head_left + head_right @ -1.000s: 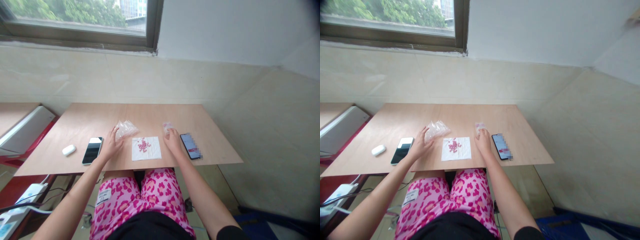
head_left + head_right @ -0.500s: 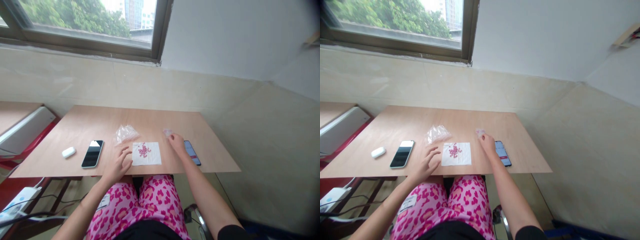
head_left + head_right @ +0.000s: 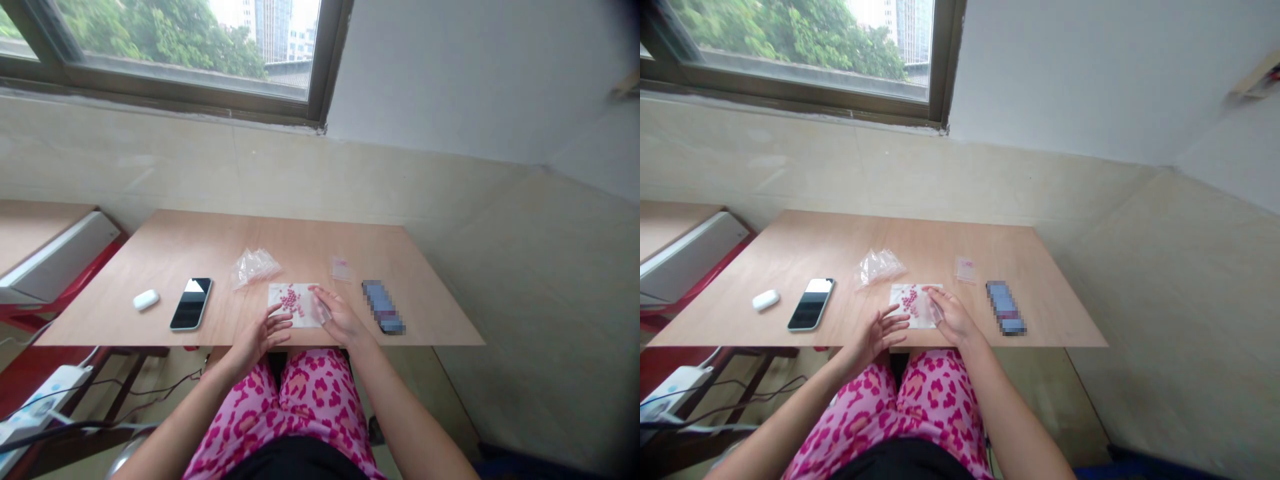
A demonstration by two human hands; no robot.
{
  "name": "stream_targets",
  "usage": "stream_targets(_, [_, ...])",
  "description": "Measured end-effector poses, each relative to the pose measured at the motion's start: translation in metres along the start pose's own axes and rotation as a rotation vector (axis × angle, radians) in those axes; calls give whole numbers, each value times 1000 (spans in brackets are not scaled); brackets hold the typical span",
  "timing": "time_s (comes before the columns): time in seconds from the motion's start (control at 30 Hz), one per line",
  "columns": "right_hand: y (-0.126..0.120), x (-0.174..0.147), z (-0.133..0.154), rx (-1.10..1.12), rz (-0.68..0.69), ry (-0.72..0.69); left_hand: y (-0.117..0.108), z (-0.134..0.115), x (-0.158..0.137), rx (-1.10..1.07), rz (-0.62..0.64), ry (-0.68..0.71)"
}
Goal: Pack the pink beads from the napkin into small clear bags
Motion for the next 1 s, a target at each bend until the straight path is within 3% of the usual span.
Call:
stream_targets(0.1, [28, -4, -31, 187, 65, 78, 8, 21, -3, -224, -10, -62])
stream_targets(0.23, [36, -8, -49, 258, 64, 135, -6, 18, -9, -85, -151, -61])
stream_targets(0.4, [33, -10, -48, 254, 100, 159, -27, -15, -8, 198, -230, 77])
stream_targets(0.57, [30, -6, -53, 84, 143, 218, -37, -33, -9, 348, -276, 121])
stream_targets(1.0, [38, -4, -37, -95, 207, 190, -60, -24, -9, 231, -370, 105])
Point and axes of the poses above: each hand's wrist, its own x-axis towards the middle knuckle, its own y-axis out of the palm, z = x × y, the point moved 9 cm from there along x, towards the middle knuckle, and after that the axes turned 15 degrees about z, right-handed, at the moved point
